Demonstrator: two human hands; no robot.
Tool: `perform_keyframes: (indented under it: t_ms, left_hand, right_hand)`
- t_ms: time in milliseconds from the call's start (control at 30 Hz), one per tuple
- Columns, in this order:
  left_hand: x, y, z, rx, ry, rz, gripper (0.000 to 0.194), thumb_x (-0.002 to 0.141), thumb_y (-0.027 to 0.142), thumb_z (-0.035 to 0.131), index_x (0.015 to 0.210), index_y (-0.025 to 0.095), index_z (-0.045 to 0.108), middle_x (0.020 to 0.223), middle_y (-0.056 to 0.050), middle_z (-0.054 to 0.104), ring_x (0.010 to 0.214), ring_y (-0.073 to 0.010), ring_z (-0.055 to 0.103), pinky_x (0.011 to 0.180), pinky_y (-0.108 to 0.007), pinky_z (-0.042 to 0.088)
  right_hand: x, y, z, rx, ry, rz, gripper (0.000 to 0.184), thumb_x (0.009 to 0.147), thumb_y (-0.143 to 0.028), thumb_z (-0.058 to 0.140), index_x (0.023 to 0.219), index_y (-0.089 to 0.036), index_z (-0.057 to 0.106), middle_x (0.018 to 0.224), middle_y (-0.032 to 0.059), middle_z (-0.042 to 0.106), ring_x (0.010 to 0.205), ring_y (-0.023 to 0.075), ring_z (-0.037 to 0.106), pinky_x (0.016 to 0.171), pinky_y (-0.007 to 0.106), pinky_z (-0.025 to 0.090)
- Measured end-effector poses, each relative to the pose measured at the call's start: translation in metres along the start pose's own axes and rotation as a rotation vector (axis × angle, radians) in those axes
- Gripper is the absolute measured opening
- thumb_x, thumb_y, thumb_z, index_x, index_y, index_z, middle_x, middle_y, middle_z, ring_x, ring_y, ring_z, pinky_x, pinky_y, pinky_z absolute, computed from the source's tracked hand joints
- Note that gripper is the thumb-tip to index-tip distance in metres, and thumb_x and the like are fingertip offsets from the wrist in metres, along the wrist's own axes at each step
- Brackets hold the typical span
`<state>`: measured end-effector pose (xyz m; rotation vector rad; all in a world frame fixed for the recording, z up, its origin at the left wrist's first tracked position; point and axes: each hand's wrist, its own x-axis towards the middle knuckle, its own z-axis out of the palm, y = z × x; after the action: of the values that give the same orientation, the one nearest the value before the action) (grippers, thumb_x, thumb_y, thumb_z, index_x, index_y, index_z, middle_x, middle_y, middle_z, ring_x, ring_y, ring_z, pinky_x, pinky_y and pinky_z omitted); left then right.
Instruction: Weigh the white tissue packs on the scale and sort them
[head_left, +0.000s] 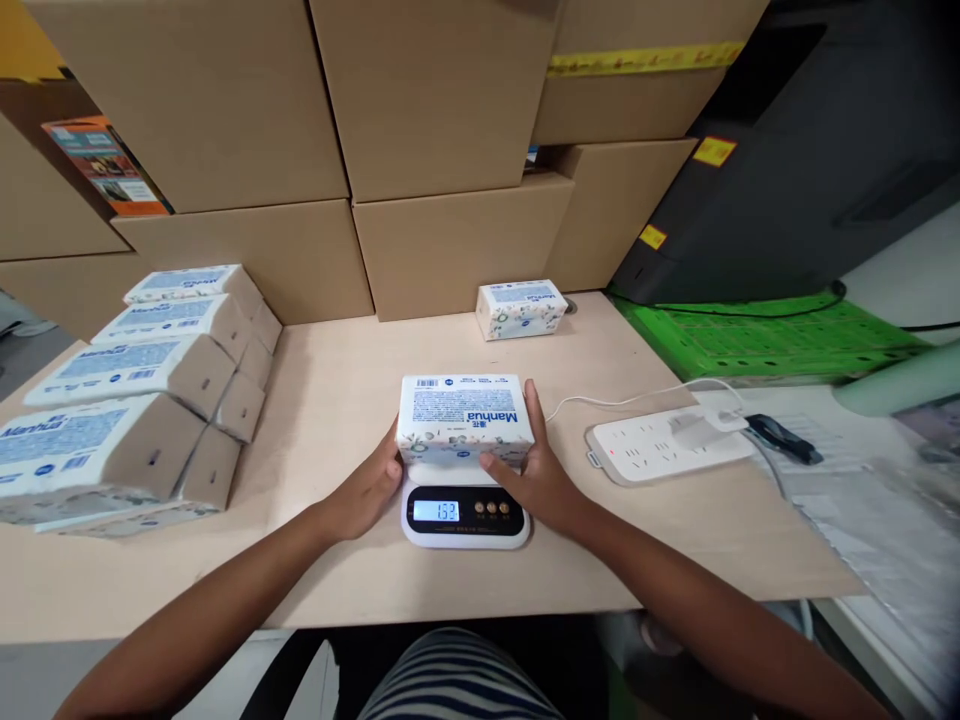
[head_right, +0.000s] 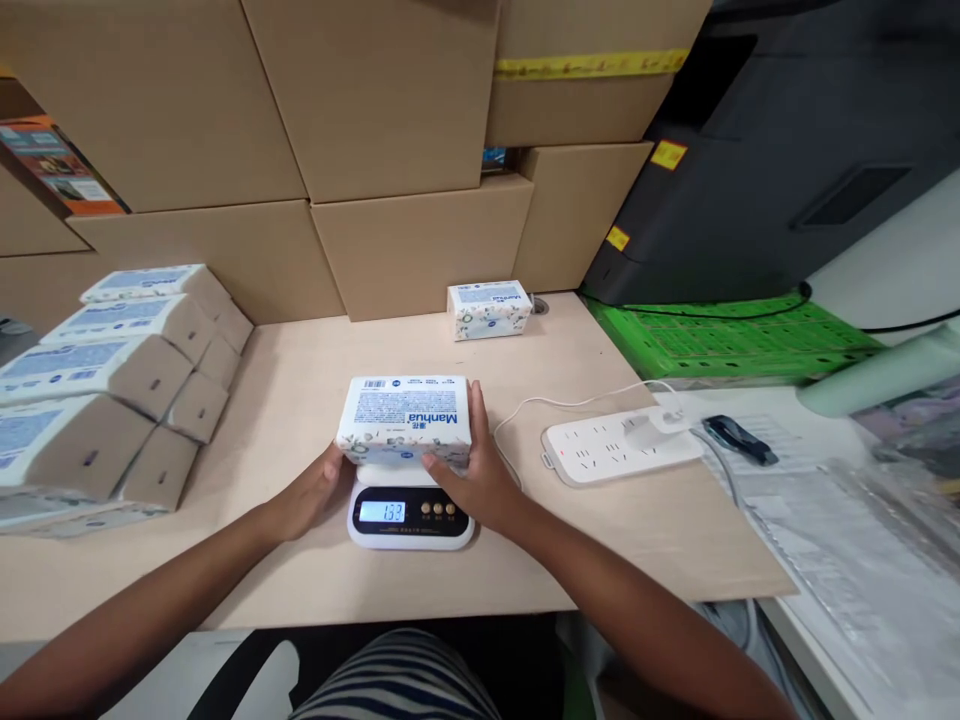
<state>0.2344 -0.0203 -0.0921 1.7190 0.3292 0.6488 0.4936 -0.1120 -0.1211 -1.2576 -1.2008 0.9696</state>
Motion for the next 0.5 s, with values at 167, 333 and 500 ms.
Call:
perform_keyframes:
  t_ms: [167,333,500]
  left_hand:
    - [0.000,0.010,0.000,-0.002,0.082,-0.087,0.086,0.101,0.082,0.048,0.174,0.038,0.042,0.180,-0.006,0.045,0.176,-0.0340,0.017,0.146,-0.054,0.013]
    - [0.001,0.010,0.001,-0.027,0.105,-0.105,0.083,0.099,0.082,0.051,0.168,0.036,0.052,0.169,-0.008,0.058,0.175,-0.0341,0.023,0.145,-0.055,0.016]
    - [0.002,0.002,0.001,-0.073,0.082,-0.164,0.083,0.100,0.084,0.047,0.166,0.034,0.054,0.171,-0.009,0.056,0.174,-0.0343,0.025,0.143,-0.056,0.024]
  right_hand:
    - [0.001,-0.003,-0.002,0.035,0.059,-0.068,0.129,0.093,-0.044,0.084,0.176,-0.050,-0.015,0.189,0.0034,0.020,0.171,0.0361,0.033,0.137,0.071,0.030]
    - [0.002,-0.005,-0.002,0.048,0.066,-0.084,0.127,0.093,-0.042,0.084,0.177,-0.049,-0.012,0.189,0.0022,0.021,0.172,0.0347,0.031,0.138,0.067,0.032]
    - [0.001,-0.004,0.001,0.058,0.075,-0.026,0.128,0.092,-0.046,0.085,0.178,-0.049,-0.009,0.188,0.0027,0.026,0.170,0.0353,0.036,0.137,0.072,0.030]
